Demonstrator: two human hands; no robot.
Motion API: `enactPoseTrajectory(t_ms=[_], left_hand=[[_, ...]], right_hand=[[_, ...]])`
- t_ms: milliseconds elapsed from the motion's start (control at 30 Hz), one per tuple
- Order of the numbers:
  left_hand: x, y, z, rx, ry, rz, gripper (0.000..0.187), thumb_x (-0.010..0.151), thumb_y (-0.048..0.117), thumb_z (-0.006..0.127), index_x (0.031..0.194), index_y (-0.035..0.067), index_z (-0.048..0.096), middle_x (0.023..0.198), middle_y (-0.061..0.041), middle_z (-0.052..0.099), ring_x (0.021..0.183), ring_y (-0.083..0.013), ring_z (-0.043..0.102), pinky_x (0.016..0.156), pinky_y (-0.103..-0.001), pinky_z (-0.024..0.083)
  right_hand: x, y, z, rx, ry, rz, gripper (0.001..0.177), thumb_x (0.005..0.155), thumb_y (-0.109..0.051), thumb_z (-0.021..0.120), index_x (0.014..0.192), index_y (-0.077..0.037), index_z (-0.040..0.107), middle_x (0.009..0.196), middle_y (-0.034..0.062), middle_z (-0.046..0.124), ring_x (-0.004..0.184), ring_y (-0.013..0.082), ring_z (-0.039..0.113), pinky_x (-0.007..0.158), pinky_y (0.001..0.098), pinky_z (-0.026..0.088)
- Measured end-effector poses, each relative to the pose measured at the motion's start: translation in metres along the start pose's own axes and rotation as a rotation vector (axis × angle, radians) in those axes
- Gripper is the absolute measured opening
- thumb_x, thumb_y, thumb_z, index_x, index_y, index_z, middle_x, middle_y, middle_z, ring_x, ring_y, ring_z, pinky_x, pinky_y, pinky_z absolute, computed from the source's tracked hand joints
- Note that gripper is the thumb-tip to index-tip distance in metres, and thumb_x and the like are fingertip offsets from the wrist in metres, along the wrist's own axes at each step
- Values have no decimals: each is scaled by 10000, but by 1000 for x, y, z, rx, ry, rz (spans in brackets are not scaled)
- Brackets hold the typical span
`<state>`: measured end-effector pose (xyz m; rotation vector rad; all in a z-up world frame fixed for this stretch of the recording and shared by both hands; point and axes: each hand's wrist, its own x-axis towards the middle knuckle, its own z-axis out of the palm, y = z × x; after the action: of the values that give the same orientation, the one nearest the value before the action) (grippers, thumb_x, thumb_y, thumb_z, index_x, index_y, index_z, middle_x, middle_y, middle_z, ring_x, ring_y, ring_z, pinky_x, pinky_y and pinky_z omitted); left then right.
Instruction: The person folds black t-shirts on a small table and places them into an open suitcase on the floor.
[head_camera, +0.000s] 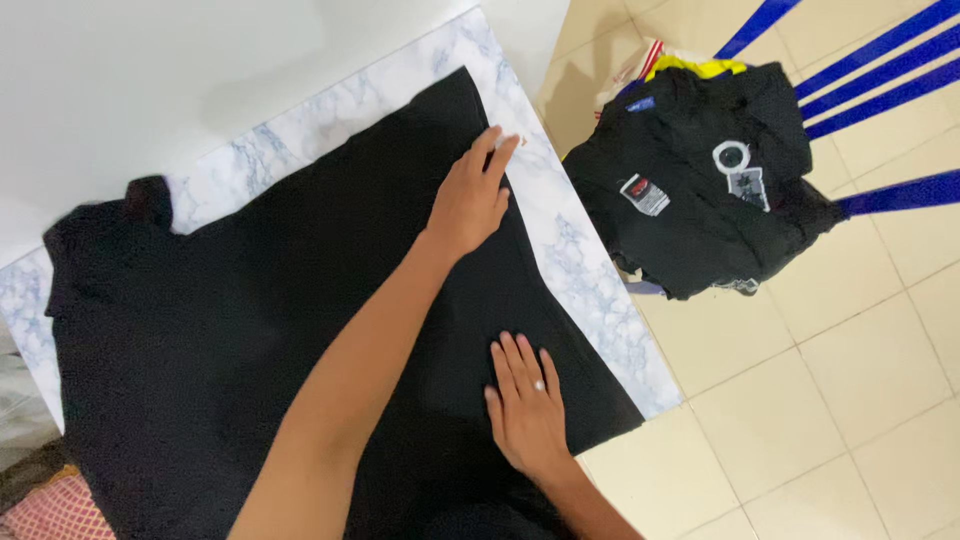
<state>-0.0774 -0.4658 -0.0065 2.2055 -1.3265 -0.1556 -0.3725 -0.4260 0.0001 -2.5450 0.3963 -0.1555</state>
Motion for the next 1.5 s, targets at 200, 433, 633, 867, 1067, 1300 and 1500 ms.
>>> enactPoseTrajectory(t_ms=[200,433,633,867,1067,1300,1500], left_hand=[[-37,-32,11,350,203,-191,512,1081,230,572,1551,76,440,1621,-149,387,1559,-362,328,1263,-551,262],[2,-66,2,373,-72,-287,534,1092,458,343,1597,285,367,1682,-122,229,1544,-398,136,1217,-663,124],[41,-58,0,375,-138,-435,662,1030,604,355,1634,357,244,1725,-121,56,1531,-519,-53,1123,-835,24],[68,-33,-18,319,-308,-665,821,941,735,401,1630,421,83,1708,-153,-118,1507,-558,-149,1119,-830,-6],[-7,4,-38,234,81,-368,786,1016,541,521,1658,237,183,1703,-248,-24,1560,-491,-43,1241,-667,16],[-304,99,-66,165,192,-672,601,930,305,597,1484,107,473,1551,-288,359,1443,-488,308,1134,-646,235],[-517,64,-68,460,207,-945,607,915,414,487,1494,244,435,1613,-202,293,1507,-416,215,1185,-624,152]], right_hand=[[-58,57,-5,-311,72,248,655,976,-438,464,1543,-117,398,1639,140,319,1533,330,225,1224,576,115],[-87,76,-12,-352,148,411,635,1021,-473,372,1574,-162,356,1675,193,211,1556,395,122,1222,601,38],[-91,76,-1,-353,142,457,619,1023,-467,357,1578,-191,345,1690,180,181,1558,409,109,1215,611,37],[-96,94,18,-396,169,500,630,995,-495,370,1566,-228,346,1695,149,162,1569,380,73,1221,604,43],[-85,76,-1,-392,83,511,692,976,-469,408,1583,-153,311,1662,243,136,1537,447,19,1164,652,0],[-42,-38,4,-220,48,64,727,943,-379,527,1556,-48,321,1649,264,200,1538,457,106,1190,629,36],[-31,-168,35,-42,-227,-456,694,965,-372,608,1537,-39,400,1606,265,299,1500,436,253,1163,636,193]])
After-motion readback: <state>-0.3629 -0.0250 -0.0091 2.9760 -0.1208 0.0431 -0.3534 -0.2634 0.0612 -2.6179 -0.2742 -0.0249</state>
